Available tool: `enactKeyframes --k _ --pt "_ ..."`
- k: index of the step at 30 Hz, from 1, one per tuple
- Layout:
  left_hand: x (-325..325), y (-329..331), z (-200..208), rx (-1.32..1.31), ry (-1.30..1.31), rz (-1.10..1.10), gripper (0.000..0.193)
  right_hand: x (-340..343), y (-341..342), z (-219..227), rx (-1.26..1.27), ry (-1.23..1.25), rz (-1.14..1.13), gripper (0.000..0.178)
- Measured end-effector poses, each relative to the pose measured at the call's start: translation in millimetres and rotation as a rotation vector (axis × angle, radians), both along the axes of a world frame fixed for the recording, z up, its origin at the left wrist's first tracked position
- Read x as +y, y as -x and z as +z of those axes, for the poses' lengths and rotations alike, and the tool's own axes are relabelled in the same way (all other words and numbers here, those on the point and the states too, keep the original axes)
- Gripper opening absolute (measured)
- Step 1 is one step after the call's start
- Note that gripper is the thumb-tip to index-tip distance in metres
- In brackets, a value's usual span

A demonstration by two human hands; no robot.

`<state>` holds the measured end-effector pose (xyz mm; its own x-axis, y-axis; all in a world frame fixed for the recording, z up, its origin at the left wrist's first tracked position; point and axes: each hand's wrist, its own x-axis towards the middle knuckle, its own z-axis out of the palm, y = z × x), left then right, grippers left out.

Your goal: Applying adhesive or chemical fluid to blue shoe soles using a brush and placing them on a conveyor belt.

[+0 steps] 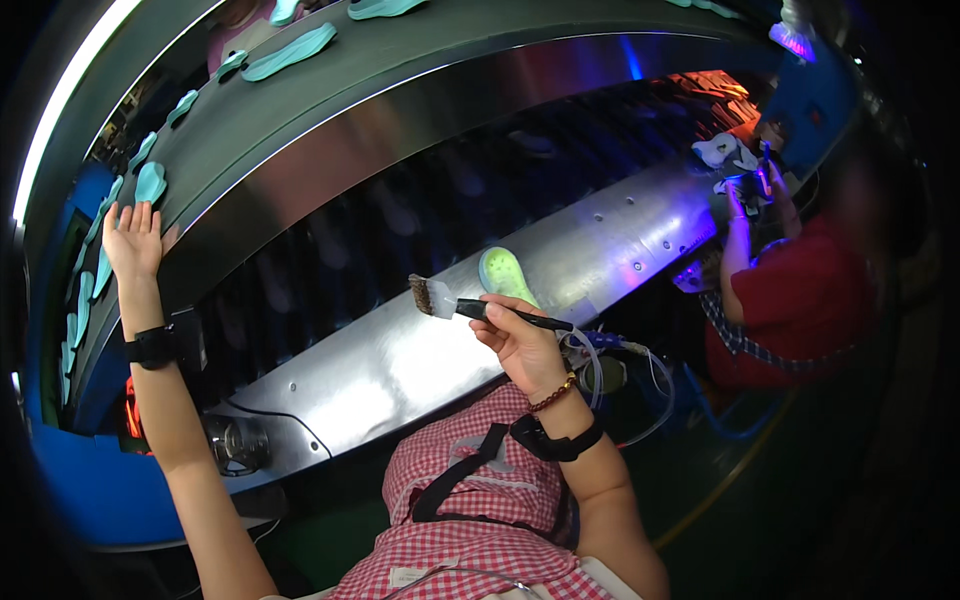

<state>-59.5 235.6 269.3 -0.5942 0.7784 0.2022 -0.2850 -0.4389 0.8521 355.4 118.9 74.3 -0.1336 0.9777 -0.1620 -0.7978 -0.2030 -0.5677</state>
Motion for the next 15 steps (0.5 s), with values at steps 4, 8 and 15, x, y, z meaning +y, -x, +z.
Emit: enactKeyframes --k 4,8,15 --pt "22.2 -45.5 32.5 0.327 0.104 -0.056 0.065 13.0 -24.5 7.5 0.024 0.022 -0.007 0.019" --pt "51.0 -85.7 76.9 0.896 0.357 -0.134 0.052 19.3 -25.4 10.7 0.071 0.081 0.003 0.016" --pt "181.2 -185.7 150.9 1.525 0.582 -0.136 0.06 80.8 -74.0 31.0 0.111 0.145 0.007 0.015"
